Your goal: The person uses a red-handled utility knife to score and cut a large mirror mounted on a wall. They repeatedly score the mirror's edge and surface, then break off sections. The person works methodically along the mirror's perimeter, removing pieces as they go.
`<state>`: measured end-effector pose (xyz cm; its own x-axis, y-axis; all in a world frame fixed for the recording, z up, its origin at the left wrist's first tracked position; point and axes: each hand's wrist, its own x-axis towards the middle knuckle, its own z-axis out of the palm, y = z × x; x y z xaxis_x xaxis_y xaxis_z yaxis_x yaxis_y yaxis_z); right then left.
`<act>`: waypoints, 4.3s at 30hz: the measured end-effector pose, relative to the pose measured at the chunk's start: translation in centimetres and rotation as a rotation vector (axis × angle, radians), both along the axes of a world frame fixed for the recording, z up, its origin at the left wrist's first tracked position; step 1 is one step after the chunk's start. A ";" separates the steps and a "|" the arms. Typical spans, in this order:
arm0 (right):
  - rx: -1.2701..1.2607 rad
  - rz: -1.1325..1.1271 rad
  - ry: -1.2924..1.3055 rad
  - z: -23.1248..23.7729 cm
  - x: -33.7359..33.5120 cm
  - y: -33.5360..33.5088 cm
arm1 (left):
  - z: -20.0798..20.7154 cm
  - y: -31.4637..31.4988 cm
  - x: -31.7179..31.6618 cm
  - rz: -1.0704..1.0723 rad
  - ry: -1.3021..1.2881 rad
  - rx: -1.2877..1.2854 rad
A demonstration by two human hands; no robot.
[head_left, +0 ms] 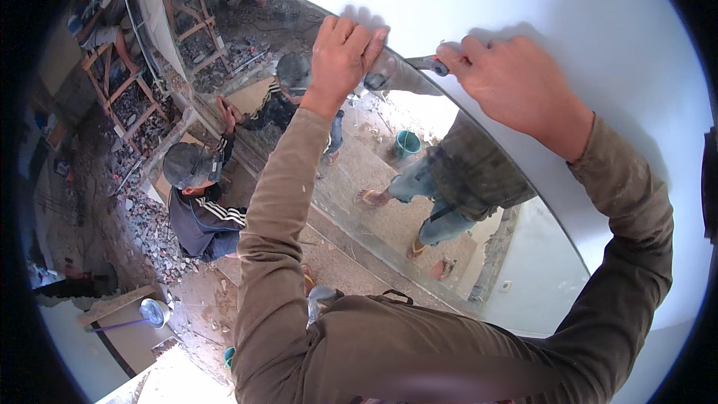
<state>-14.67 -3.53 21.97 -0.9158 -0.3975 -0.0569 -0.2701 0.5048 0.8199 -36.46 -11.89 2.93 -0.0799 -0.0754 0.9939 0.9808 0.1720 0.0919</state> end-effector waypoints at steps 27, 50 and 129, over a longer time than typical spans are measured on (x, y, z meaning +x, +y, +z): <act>0.107 -0.299 -0.083 3.1 15.4 0.6 | -0.4 0.6 -0.8 0.071 0.055 0.025; -0.043 0.054 -0.142 -1.2 -1.9 0.7 | 0.0 -2.9 -4.9 0.154 0.001 -0.118; -0.797 -0.491 0.584 -3.0 13.6 -2.9 | 0.4 -11.1 -18.6 0.301 -0.340 -0.449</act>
